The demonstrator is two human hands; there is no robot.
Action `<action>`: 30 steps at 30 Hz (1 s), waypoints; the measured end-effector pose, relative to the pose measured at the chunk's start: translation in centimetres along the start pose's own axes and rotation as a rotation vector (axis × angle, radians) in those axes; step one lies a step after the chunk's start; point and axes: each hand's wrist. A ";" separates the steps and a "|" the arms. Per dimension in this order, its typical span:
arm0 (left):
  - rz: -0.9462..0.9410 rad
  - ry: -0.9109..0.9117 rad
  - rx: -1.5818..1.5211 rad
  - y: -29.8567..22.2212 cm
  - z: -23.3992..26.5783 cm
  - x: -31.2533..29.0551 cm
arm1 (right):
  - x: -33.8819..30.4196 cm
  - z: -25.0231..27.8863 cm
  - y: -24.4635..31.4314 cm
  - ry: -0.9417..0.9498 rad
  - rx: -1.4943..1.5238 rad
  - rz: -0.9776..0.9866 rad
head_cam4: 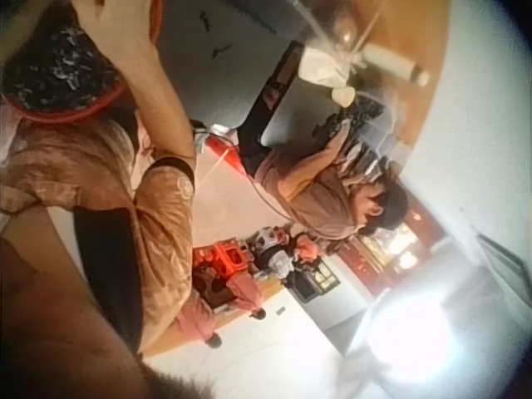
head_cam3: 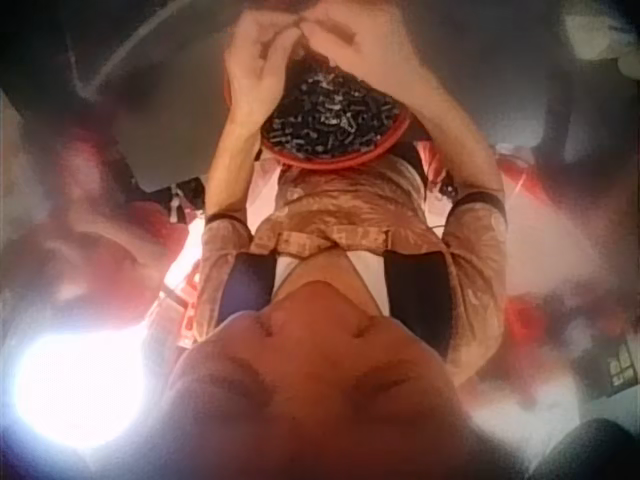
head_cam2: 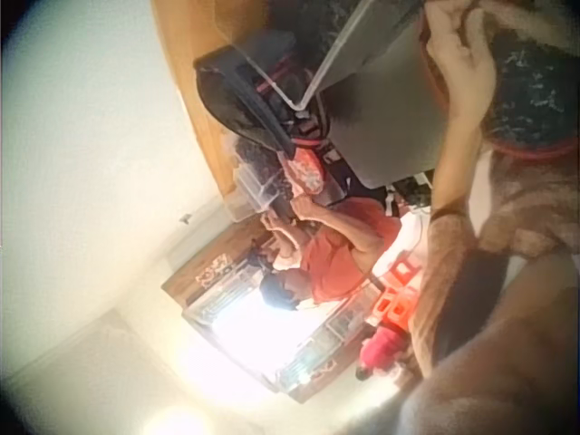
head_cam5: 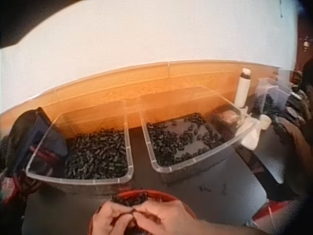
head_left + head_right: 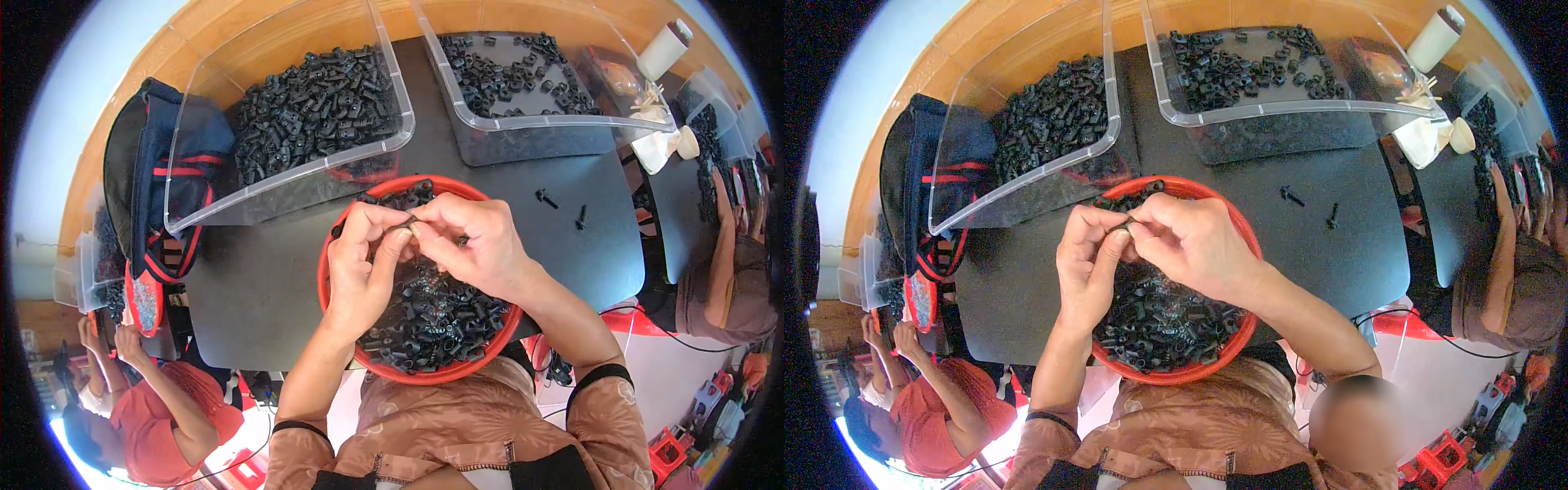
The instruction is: The person assembles cord locks by hand, picking up plastic cord lock components and springs from a bowl and fitting the springs into the plastic pieces.
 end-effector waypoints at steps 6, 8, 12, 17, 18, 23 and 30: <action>-0.004 0.006 -0.151 -0.4 0.1 0.2 | 0.1 -0.3 0.1 0.008 -0.512 0.436; -0.007 0.006 -0.169 -0.3 0.2 0.3 | 0.3 -0.4 0.1 0.016 -0.567 0.452; 0.063 0.089 -0.206 -0.5 0.3 0.2 | -0.1 -0.5 -0.5 0.006 -0.757 0.499; 0.069 0.110 -0.234 -0.9 0.2 0.1 | -0.2 -0.6 -0.2 -0.016 -0.786 0.492; 0.080 0.100 -0.228 -1.0 0.2 0.0 | -0.2 -0.6 -0.1 -0.018 -0.803 0.492; 0.124 0.006 -0.312 -1.2 -0.2 0.1 | 0.0 -0.3 0.0 -0.046 -0.797 0.567; 0.102 0.007 -0.091 -0.9 0.0 0.0 | -0.4 0.0 -0.2 0.031 -0.940 0.655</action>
Point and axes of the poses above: each hand's wrist, its own x-axis towards the middle knuckle, its own z-axis out of the back of the hand, y = z × x, and after that the axes turned 10 degrees about z, right-handed
